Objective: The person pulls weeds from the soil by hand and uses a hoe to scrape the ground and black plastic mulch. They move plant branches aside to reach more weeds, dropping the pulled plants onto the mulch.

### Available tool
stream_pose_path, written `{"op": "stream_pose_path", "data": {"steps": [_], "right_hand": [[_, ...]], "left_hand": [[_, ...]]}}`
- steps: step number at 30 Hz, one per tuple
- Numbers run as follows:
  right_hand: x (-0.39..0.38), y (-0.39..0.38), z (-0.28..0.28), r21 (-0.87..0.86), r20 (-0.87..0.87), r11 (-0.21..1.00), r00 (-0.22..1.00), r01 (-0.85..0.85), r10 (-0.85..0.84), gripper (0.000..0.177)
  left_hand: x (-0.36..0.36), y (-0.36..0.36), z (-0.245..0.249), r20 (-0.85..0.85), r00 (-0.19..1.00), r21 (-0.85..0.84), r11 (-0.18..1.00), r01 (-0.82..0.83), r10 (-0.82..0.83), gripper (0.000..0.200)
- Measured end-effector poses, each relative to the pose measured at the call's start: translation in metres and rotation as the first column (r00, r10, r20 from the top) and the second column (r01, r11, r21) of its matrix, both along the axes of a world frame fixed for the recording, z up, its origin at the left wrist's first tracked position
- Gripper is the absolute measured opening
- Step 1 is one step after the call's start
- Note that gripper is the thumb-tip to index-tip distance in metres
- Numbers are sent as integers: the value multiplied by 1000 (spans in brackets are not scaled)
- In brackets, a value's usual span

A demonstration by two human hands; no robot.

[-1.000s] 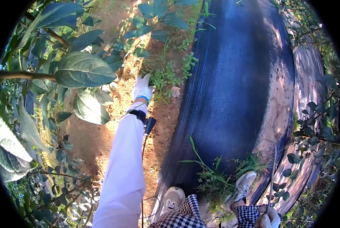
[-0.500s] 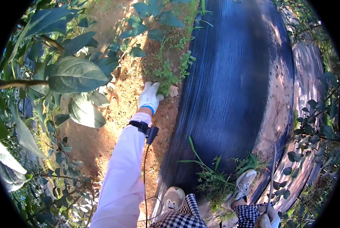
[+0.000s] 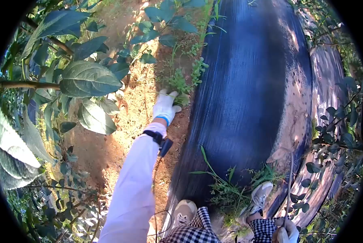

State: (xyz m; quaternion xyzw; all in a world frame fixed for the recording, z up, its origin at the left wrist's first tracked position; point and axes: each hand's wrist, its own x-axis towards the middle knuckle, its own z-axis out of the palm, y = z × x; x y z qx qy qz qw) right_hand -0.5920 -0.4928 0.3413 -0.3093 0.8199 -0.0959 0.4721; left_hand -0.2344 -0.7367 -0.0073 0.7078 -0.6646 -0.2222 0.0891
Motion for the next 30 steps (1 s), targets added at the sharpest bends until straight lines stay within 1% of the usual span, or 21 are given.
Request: {"op": "stream_pose_path", "data": {"steps": [1,4,5,6,7,8,10,11,12,13,15,16,17,18,19,20,21,24,25,27,30], "right_hand": [[1,-3,1,2,4,1000,1000,-12,12,33],[1,-4,4,-7,1,1000,1000,-8,8,34],[-2,-1,4,2,6,1000,1000,2,-2,35],[-5,2,3,10,32,997,997,72,-73,35],[-6,4,2,5,2,998,998,67,-67,35],[-5,4,2,12,14,997,997,81,-81,35],[-6,2,0,17,23,997,997,80,-80,34],[-6,2,0,23,17,997,997,73,-74,34],[-5,2,1,31,8,997,998,68,-68,33],[-3,0,2,39,-1,995,996,87,-87,33],[2,-4,4,47,-10,992,993,117,-117,33],[-7,-1,3,26,0,1000,1000,10,-10,33],[-8,3,3,14,9,997,997,75,-75,32],[-8,2,2,17,10,995,995,99,-100,32],[-8,0,1,19,15,992,992,124,-124,32],[-10,1,-1,24,21,990,990,136,-136,32],[-12,3,-2,32,25,990,990,139,-140,32],[-14,8,-6,57,33,977,978,205,-207,33],[-13,9,-6,69,31,970,971,233,-236,33],[-14,6,-5,64,34,978,979,199,-201,36],[-10,3,-4,30,28,990,990,140,-141,36]], "left_hand": [[0,-6,-10,-15,997,73,994,77,-76,44],[9,-8,-43,-93,992,-63,994,-89,83,29],[17,-8,-53,-425,840,-55,916,-397,339,26],[26,-11,-64,-656,667,-66,853,-518,354,28],[34,-14,-63,-835,446,-35,778,-627,322,30],[45,-13,-38,-628,686,-8,878,-479,368,44],[29,-20,-22,-242,905,-119,915,-385,349,52],[18,-25,-14,-27,948,-154,936,-317,316,57],[12,-33,-4,-16,969,-47,967,-249,248,59],[6,-40,-9,61,979,-24,981,-192,193,54],[10,-50,-41,115,990,-97,993,-74,85,46],[27,-58,-69,-196,962,-128,968,-216,189,41],[30,-57,-67,-489,834,-96,935,-342,255,37],[28,-52,-68,-803,535,-52,863,-502,263,31],[38,-56,-78,-823,518,-79,857,-510,232,35],[44,-56,-72,-611,752,-99,918,-383,248,40],[49,-53,-67,-342,914,-73,964,-256,217,44],[-11,-54,-1,16,986,-84,983,-163,165,53],[-28,-61,14,148,981,108,984,-145,128,55],[-25,-66,-12,108,992,-3,998,61,-60,52],[-6,-65,-56,-10,992,-91,988,123,-124,43]]}}
